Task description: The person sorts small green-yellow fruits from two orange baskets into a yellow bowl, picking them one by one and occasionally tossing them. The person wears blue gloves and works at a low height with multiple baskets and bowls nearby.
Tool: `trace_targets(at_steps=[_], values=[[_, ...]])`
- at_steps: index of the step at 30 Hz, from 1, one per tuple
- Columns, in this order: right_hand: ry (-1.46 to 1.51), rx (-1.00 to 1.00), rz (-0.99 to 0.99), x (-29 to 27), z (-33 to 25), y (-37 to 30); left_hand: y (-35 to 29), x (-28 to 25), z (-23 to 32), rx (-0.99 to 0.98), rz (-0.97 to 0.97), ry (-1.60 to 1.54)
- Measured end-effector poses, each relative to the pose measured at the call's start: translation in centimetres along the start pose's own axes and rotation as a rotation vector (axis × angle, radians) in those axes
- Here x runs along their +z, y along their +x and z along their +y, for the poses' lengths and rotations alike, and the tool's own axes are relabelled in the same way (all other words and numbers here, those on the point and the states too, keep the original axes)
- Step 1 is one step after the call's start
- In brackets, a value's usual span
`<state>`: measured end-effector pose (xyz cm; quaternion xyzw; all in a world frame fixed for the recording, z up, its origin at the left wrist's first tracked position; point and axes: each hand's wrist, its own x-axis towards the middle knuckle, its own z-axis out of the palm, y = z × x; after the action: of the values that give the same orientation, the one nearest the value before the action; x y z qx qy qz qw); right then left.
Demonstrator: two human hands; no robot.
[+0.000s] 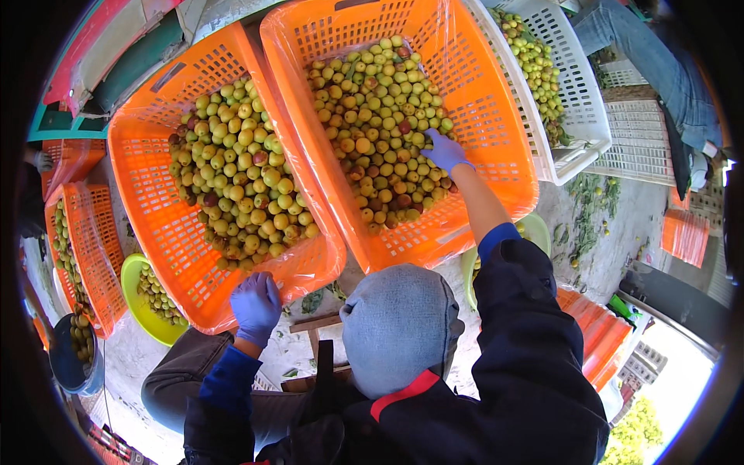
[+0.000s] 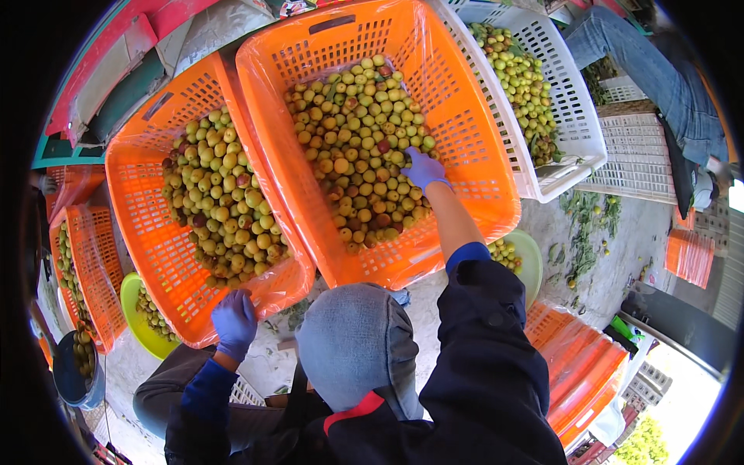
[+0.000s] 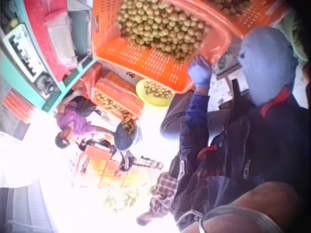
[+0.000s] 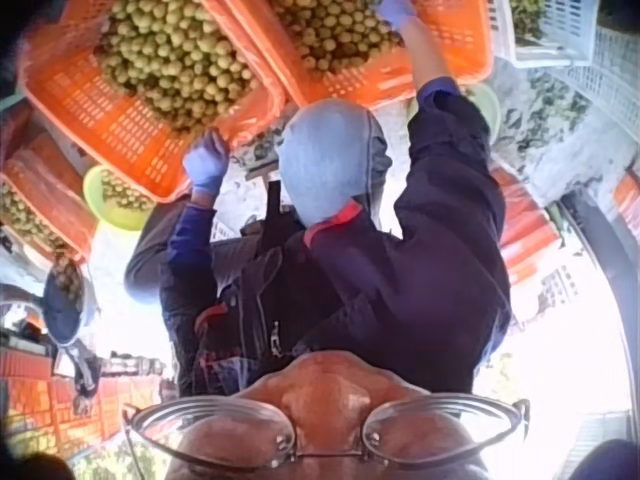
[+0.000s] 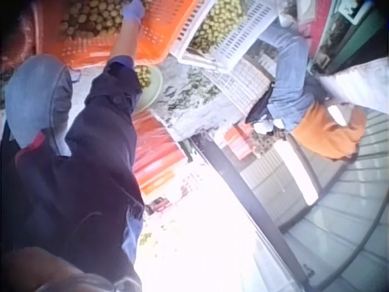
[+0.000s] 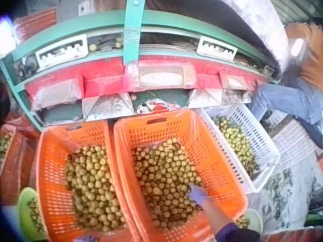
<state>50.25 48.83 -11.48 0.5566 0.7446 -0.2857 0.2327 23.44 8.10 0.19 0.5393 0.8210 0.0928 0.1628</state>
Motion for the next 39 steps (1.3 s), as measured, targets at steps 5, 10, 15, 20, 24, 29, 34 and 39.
trace_targets(at_steps=[5, 10, 15, 20, 24, 29, 34, 39], values=[[-0.081, 0.036, -0.056, 0.7, 0.9, 0.8, 0.0, 0.0, 0.0, 0.004, -0.014, 0.01], [-0.034, 0.037, -0.11, 0.5, 1.1, 1.1, 0.1, -0.2, 0.1, 0.008, -0.013, 0.0], [0.225, -0.007, 0.092, -2.3, 3.7, -1.1, 0.4, -0.1, 0.4, 0.039, 0.005, -0.019], [0.97, -0.043, 0.037, -8.4, 4.0, -11.2, 0.0, -0.1, -0.1, 0.016, -0.017, -0.011], [0.979, -0.094, -0.14, -11.1, 9.3, -20.6, -0.2, 0.4, -0.3, 0.008, 0.019, -0.007], [0.526, 0.245, -0.391, -12.5, 15.2, -28.6, 0.0, 0.0, -0.1, -0.004, -0.036, -0.002], [0.598, 0.065, 0.077, -11.6, 13.6, -23.9, 0.0, 0.4, -0.3, 0.02, -0.003, 0.019], [0.254, -0.429, 0.267, -2.9, 10.1, -10.4, 0.1, 0.4, -0.1, 0.029, 0.0, -0.005]])
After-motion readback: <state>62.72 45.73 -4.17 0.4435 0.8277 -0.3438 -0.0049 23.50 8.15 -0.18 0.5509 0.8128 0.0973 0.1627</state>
